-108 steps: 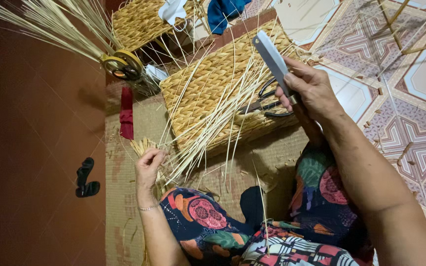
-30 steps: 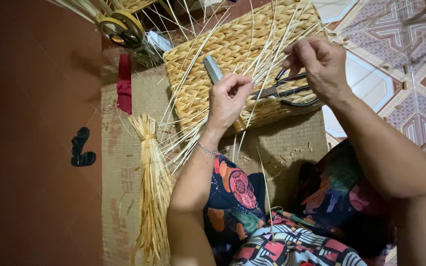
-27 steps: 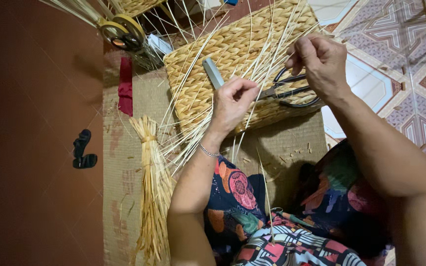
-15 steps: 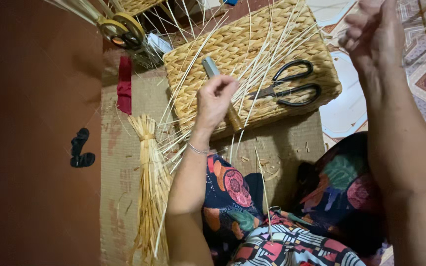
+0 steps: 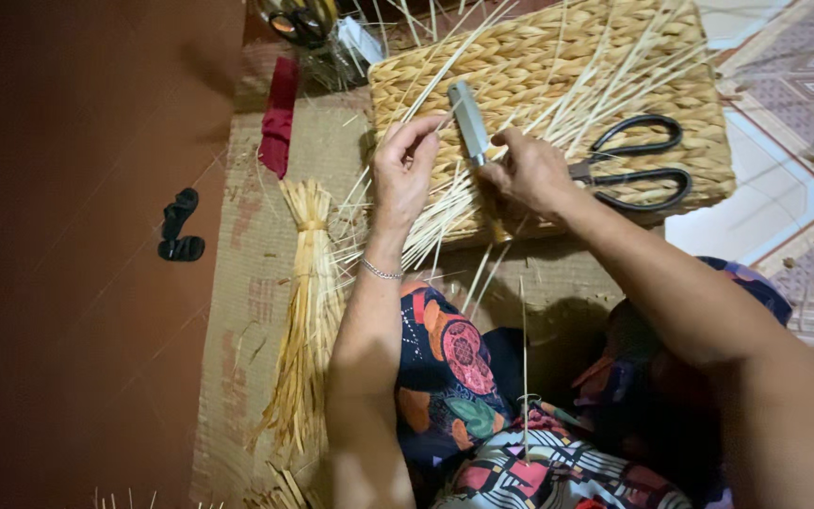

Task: The person sits on the floor and uses a knife to shave thin strips from a bundle of dried sticks. They hold the sticks in their left hand and repeatedly scrape the knife along the length of the sticks to create fine strands.

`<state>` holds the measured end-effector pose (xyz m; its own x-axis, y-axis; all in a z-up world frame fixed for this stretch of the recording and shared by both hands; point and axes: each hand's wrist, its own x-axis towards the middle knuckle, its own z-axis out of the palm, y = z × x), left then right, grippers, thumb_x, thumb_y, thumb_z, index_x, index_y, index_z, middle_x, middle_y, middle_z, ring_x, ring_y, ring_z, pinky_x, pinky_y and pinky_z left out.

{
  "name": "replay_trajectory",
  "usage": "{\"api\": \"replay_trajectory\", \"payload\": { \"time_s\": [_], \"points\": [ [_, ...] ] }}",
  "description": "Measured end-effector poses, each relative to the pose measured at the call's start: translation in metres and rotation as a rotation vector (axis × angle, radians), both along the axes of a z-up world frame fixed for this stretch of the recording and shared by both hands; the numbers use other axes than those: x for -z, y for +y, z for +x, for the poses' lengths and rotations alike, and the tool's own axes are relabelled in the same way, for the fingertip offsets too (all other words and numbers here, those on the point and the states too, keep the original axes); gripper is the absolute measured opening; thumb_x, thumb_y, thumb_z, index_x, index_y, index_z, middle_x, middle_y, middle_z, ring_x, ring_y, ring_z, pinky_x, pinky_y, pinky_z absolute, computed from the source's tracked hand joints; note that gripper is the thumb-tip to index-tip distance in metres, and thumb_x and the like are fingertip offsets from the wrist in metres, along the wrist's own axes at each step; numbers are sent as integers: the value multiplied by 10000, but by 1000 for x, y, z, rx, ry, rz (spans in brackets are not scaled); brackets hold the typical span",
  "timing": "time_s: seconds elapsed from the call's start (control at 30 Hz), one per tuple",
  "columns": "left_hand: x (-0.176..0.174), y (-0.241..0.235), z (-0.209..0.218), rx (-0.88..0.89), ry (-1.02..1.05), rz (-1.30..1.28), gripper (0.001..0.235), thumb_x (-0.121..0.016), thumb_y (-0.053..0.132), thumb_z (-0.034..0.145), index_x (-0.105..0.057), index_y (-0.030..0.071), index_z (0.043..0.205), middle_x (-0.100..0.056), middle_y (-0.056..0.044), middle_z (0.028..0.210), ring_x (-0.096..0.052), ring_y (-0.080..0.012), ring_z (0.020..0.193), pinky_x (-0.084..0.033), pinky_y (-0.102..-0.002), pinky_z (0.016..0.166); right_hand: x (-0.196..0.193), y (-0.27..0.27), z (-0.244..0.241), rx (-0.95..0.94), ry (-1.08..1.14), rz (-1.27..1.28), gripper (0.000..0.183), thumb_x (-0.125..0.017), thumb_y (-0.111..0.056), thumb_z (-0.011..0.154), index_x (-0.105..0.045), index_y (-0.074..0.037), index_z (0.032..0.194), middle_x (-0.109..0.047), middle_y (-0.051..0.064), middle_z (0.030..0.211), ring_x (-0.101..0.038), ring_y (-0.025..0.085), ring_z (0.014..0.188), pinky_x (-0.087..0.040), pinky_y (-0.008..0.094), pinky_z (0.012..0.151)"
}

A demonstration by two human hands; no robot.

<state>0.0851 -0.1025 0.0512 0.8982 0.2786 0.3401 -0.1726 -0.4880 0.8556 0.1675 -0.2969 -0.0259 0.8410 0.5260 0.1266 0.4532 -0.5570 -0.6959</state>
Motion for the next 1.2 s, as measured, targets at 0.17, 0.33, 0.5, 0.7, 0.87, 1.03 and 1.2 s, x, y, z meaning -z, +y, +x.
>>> {"api": "replay_trajectory", "payload": {
  "time_s": [0.17, 0.33, 0.5, 0.7, 0.87, 1.03, 1.2],
  "points": [
    [-3, 14, -9, 6, -23, -56, 230, -666, 29, 994, -738, 49, 1212, -669, -36, 1029, -632, -102, 933, -515, -235, 819, 2, 35, -4, 38, 8, -215, 621, -838, -349, 815, -557, -43, 1276, -709, 217, 1048, -689, 416, 927, -527, 534, 791],
    [10, 21, -11, 32, 8, -127, 236, -665, 22, 988, -736, 40, 1212, -669, -33, 1024, -622, -75, 869, -519, -204, 727, -10, 37, 14, 155, 358, -173, 735, -845, -268, 770, -484, -1, 1353, -716, 197, 991, -706, 329, 925, -556, 452, 868],
    [18, 15, -4, 103, 48, -396, 164, -692, 35, 988, -737, 35, 1146, -712, -46, 967, -626, -80, 765, -521, -205, 636, -24, 1, 19, 182, 792, 360, 488, -731, -142, 843, -573, -23, 1289, -704, 94, 973, -715, 208, 792, -610, 361, 694],
    [10, -5, 1, 141, -135, -204, 130, -704, 33, 998, -741, -17, 1112, -666, -34, 1017, -647, -88, 900, -558, -207, 793, -55, -51, 8, 184, 839, 819, 319, -638, -218, 1061, -586, 48, 1229, -690, 84, 933, -655, 135, 662, -569, 299, 562],
    [26, -31, 20, 174, -31, -443, 167, -704, 57, 974, -720, -27, 1118, -732, -15, 998, -660, -55, 878, -550, -199, 795, -105, -82, -8, 186, 488, 884, 502, -386, -399, 1152, -491, -76, 1521, -687, 97, 897, -597, 112, 589, -519, 266, 509],
    [23, -61, 23, 195, 76, -417, 137, -743, 72, 981, -743, -36, 1065, -712, -20, 911, -611, -58, 791, -519, -212, 713, -135, -103, -38, -72, 754, 909, 552, -557, -186, 1058, -415, -37, 1570, -678, 152, 875, -687, 179, 687, -598, 315, 604],
    [1, -87, 9, 333, 113, -432, 173, -701, 66, 960, -742, -21, 1104, -736, -3, 936, -638, -45, 798, -533, -211, 714, -138, -109, -49, -136, 899, 838, 550, -611, -127, 971, -484, -10, 1493, -730, 135, 919, -680, 175, 632, -575, 285, 532]
  ]
}}
